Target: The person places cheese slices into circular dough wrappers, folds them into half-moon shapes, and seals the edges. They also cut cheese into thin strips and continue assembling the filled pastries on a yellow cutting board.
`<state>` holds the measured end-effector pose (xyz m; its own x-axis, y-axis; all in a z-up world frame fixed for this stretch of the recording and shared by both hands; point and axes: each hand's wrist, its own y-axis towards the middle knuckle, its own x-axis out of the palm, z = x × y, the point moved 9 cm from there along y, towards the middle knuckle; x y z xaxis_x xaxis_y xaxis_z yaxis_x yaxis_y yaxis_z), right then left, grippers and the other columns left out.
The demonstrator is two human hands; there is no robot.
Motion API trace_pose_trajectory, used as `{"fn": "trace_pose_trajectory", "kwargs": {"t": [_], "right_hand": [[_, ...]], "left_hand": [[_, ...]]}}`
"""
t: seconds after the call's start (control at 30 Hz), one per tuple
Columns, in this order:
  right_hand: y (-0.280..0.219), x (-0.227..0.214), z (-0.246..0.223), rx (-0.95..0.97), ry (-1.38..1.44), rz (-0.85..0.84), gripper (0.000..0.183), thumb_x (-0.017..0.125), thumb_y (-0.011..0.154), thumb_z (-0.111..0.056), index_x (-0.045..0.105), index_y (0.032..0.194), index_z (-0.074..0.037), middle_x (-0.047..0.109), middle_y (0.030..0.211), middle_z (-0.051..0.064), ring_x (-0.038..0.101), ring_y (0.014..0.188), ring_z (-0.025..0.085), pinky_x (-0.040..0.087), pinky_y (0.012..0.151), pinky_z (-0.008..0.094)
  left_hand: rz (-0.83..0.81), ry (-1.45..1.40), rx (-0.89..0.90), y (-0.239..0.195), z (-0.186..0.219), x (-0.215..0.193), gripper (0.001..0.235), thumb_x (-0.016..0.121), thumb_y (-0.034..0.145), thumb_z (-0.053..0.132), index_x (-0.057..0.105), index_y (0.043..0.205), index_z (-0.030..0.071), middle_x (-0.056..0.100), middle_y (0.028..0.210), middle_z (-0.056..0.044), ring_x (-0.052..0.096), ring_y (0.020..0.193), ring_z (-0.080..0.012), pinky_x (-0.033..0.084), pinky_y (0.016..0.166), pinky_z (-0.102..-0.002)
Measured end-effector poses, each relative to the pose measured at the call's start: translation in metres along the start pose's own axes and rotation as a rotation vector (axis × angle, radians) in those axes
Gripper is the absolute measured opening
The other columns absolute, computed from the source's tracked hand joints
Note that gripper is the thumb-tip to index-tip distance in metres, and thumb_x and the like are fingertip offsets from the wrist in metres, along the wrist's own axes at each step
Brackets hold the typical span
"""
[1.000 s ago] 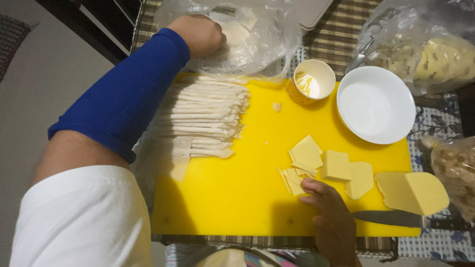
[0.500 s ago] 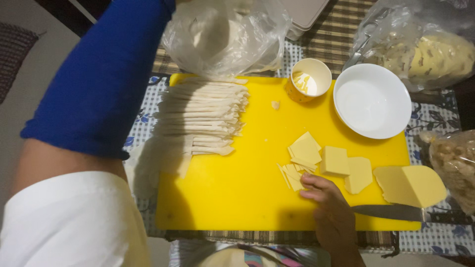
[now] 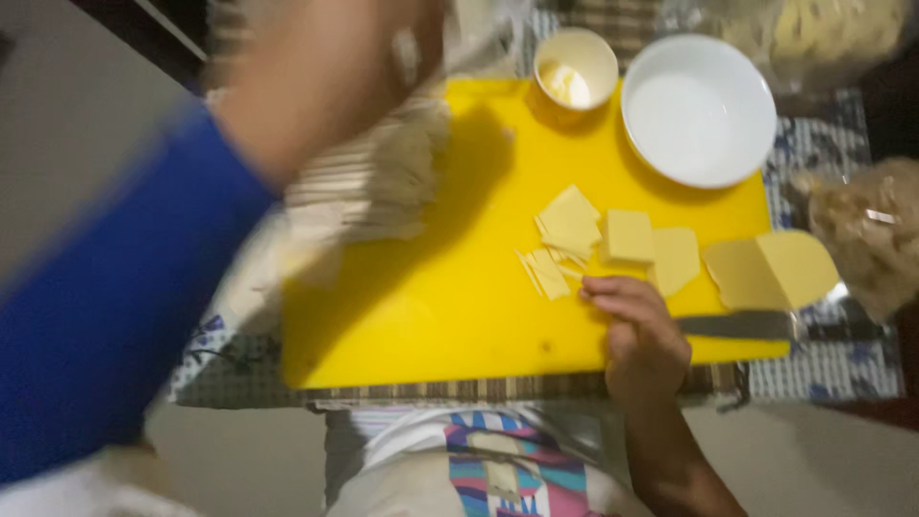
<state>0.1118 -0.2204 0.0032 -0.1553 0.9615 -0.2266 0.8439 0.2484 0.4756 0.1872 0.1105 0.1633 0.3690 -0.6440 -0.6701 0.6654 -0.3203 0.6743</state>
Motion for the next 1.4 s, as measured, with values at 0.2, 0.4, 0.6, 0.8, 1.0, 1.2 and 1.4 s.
{"fn": "trace_pose_trajectory", "kwargs": {"t": [0.2,0.4,0.6,0.8,1.0,1.2,1.4], "right_hand": [[0.011,-0.023,-0.031,-0.004,-0.175,0.041,0.018,0.070,0.097,-0.001,0.063,0.113,0.002,0.070,0.117,0.015,0.070,0.108,0.024,0.059,0.096,0.036],[0.053,0.000,-0.055,-0.095,-0.634,-0.143,0.025,0.079,0.090,-0.002,0.072,0.114,-0.001,0.073,0.110,0.013,0.068,0.108,0.030,0.054,0.097,0.039],[0.072,0.040,-0.058,-0.215,-0.748,-0.270,0.026,0.081,0.090,-0.008,0.073,0.114,-0.002,0.073,0.108,0.012,0.067,0.107,0.031,0.054,0.094,0.041],[0.085,0.067,-0.058,-0.284,-0.726,-0.352,0.027,0.081,0.088,-0.008,0.073,0.114,-0.001,0.074,0.105,0.012,0.067,0.101,0.030,0.054,0.090,0.041],[0.092,0.074,-0.056,-0.286,-0.733,-0.391,0.026,0.079,0.088,-0.005,0.073,0.113,0.000,0.074,0.101,0.012,0.067,0.095,0.031,0.054,0.085,0.041],[0.093,0.045,-0.040,-0.060,-0.586,-0.288,0.021,0.076,0.095,-0.003,0.072,0.115,0.001,0.075,0.107,0.013,0.074,0.097,0.026,0.057,0.086,0.035],[0.085,0.011,-0.002,0.241,-0.209,-0.108,0.024,0.070,0.100,0.004,0.067,0.124,0.006,0.075,0.116,0.013,0.074,0.110,0.018,0.059,0.096,0.029]], "left_hand": [[-0.333,0.130,-0.020,-0.129,0.129,0.090,0.036,0.062,0.083,0.012,0.067,0.113,-0.007,0.068,0.119,-0.022,0.066,0.111,-0.0372,0.052,0.100,-0.044],[-0.211,-0.009,-0.221,-0.150,0.153,0.071,0.034,0.066,0.081,0.009,0.069,0.113,-0.003,0.069,0.122,-0.019,0.064,0.120,-0.0367,0.048,0.109,-0.048],[-0.122,-0.075,-0.298,-0.166,0.154,0.074,0.023,0.076,0.082,0.008,0.072,0.103,-0.001,0.071,0.113,-0.015,0.066,0.114,-0.0335,0.051,0.099,-0.046],[-0.091,-0.057,-0.282,-0.162,0.155,0.071,0.018,0.077,0.085,0.013,0.073,0.100,0.004,0.071,0.113,-0.011,0.066,0.112,-0.0292,0.049,0.095,-0.043],[-0.105,-0.062,-0.283,-0.165,0.154,0.071,0.019,0.077,0.085,0.014,0.073,0.102,0.005,0.071,0.114,-0.009,0.065,0.113,-0.0279,0.048,0.096,-0.043],[-0.083,-0.063,-0.289,-0.164,0.154,0.067,0.021,0.077,0.086,0.013,0.072,0.106,0.004,0.071,0.114,-0.009,0.065,0.112,-0.0274,0.048,0.097,-0.043],[-0.074,-0.057,-0.298,-0.164,0.154,0.067,0.025,0.077,0.087,0.013,0.072,0.109,0.003,0.071,0.115,-0.010,0.065,0.113,-0.0279,0.047,0.099,-0.044]]}}
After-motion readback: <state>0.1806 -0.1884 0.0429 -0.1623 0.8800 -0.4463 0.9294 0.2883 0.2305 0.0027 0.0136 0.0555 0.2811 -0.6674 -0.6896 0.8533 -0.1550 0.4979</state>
